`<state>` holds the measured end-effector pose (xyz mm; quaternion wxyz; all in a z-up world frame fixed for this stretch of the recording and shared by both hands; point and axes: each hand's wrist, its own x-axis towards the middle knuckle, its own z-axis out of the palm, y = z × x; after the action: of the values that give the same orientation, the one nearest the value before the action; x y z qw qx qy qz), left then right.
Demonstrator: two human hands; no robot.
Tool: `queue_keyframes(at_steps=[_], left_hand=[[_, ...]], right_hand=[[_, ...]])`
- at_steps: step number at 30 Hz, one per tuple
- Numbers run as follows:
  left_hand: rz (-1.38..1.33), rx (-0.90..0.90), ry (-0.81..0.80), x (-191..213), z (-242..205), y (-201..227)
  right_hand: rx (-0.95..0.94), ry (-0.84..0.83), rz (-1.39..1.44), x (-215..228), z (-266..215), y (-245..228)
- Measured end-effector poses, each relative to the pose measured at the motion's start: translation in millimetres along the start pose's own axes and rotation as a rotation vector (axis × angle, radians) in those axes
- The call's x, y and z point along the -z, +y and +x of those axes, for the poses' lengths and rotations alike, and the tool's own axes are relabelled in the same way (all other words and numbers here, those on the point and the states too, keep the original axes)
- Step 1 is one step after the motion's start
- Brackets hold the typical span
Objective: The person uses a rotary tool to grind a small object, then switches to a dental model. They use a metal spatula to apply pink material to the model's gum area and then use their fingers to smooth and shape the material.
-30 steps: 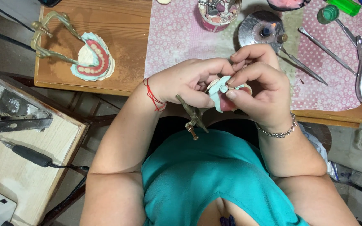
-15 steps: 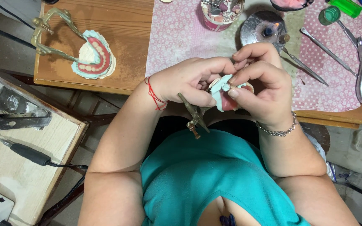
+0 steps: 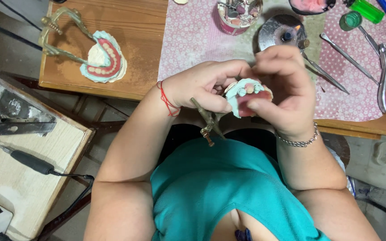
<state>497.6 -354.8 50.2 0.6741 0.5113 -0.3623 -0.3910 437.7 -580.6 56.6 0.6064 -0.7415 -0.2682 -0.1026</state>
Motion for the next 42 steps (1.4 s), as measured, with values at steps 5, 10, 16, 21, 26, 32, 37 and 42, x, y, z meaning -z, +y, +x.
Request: queue_keyframes(at_steps=[5,10,16,21,26,32,37,42], left_hand=[[-0.069,-0.257,0.028,2.1,-5.6,-12.3],[-0.118,-0.431,0.485,-20.6,-63.7,-24.3],[-0.154,-0.632,1.128,-47.5,-170.5,-42.5],[-0.206,-0.625,1.395,-59.3,-245.3,-34.1],[-0.067,-0.605,1.530,-67.1,-278.3,-33.7],[0.039,-0.524,1.541,-68.3,-296.4,-16.9],[0.045,-0.593,1.516,-55.0,-287.6,-1.7],[0.315,-0.601,1.414,-46.9,-255.6,30.2]], right_hand=[[-0.115,0.196,0.288,-1.7,-18.0,7.2],[-0.101,0.226,0.209,-18.6,-8.0,2.7],[-0.264,-0.171,0.103,-76.1,48.2,-35.3],[-0.129,-0.506,0.068,-154.6,121.1,3.6],[-0.499,-0.475,0.303,-234.5,183.9,27.2],[-0.637,-0.546,0.133,-243.2,200.2,29.3],[-0.436,-0.626,0.001,-206.4,186.0,14.5],[-0.261,-0.656,-0.085,-165.0,143.1,-8.4]])
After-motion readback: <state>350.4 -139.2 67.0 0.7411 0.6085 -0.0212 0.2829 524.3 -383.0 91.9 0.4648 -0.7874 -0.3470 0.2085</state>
